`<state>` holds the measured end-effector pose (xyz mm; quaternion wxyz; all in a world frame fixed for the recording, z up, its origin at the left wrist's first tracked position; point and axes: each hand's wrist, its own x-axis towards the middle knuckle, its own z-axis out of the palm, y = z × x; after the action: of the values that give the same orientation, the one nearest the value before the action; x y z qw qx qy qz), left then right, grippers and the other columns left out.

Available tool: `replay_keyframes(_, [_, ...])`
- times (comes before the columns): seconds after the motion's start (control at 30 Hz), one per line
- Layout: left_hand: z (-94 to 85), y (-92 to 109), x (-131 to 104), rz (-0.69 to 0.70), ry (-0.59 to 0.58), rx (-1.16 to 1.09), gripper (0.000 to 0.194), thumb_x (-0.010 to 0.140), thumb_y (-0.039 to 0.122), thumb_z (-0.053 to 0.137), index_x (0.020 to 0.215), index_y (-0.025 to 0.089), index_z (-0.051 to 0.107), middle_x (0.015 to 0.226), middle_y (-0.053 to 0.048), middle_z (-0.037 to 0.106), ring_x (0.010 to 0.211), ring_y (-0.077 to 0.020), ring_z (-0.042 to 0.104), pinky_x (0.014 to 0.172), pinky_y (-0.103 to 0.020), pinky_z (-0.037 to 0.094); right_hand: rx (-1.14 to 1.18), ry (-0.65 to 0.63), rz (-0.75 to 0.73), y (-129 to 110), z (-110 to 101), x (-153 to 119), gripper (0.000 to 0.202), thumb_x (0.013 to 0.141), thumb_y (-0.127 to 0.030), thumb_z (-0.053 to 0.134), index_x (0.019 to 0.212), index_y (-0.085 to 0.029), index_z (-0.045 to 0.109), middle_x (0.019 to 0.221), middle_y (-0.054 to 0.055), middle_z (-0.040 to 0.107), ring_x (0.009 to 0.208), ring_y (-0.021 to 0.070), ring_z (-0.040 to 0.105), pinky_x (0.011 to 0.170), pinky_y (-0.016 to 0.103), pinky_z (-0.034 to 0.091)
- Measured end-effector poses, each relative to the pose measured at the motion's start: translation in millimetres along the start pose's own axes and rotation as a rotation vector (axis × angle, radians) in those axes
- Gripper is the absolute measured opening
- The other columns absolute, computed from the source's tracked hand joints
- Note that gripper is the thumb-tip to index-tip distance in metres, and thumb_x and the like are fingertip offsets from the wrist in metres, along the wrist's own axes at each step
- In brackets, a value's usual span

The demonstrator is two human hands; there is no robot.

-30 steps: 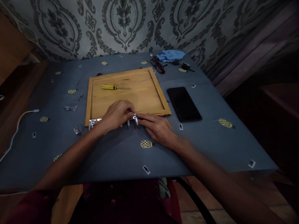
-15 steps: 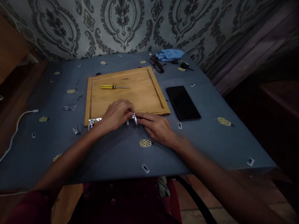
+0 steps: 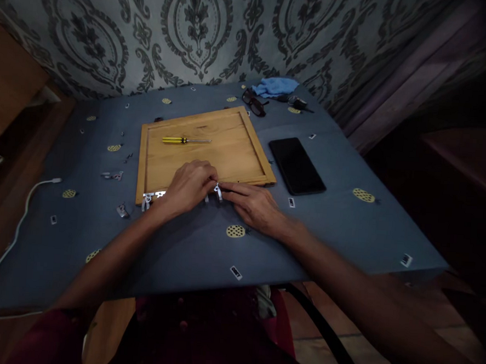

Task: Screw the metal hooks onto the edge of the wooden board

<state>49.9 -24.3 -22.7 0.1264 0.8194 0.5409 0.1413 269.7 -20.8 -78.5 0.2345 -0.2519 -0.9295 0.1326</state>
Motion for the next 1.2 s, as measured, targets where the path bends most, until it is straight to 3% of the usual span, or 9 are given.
replay_keyframes(0.73, [1.3, 0.7, -0.4, -0.008, 0.015, -0.026, 0.011, 0.092, 0.016, 0.062, 0.09, 0.019, 0.073, 0.091, -0.005, 0.072, 0.089, -0.0208, 0.065, 0.078, -0.033, 0.047, -0.022, 0.01, 0.003, -0.1, 0.1, -1.0, 0.048, 0.09, -0.003, 0.049, 0.129, -0.021, 0.071, 0.143, 0.007, 0.068, 0.121, 0.0215, 0.07, 0.101, 0.037, 0.058])
replay_keyframes(0.97, [-0.2, 1.0, 0.1, 0.01, -0.001, -0.042, 0.008, 0.09, 0.016, 0.067, 0.09, 0.02, 0.074, 0.09, -0.004, 0.073, 0.088, -0.0199, 0.066, 0.077, -0.031, 0.047, 0.007, 0.014, -0.019, 1.3, 0.3, -0.7, 0.048, 0.09, -0.003, 0.046, 0.129, -0.016, 0.071, 0.142, 0.013, 0.067, 0.121, 0.0257, 0.07, 0.099, 0.044, 0.06])
replay_keyframes(1.2, [-0.6, 0.6, -0.4, 0.014, -0.021, -0.044, 0.009, 0.091, 0.017, 0.066, 0.094, 0.02, 0.074, 0.091, -0.004, 0.074, 0.089, -0.0201, 0.066, 0.079, -0.031, 0.047, 0.013, 0.011, 0.001, 0.4, -0.3, -0.8, 0.047, 0.091, -0.004, 0.047, 0.129, -0.016, 0.071, 0.143, 0.012, 0.067, 0.123, 0.0253, 0.069, 0.101, 0.043, 0.06])
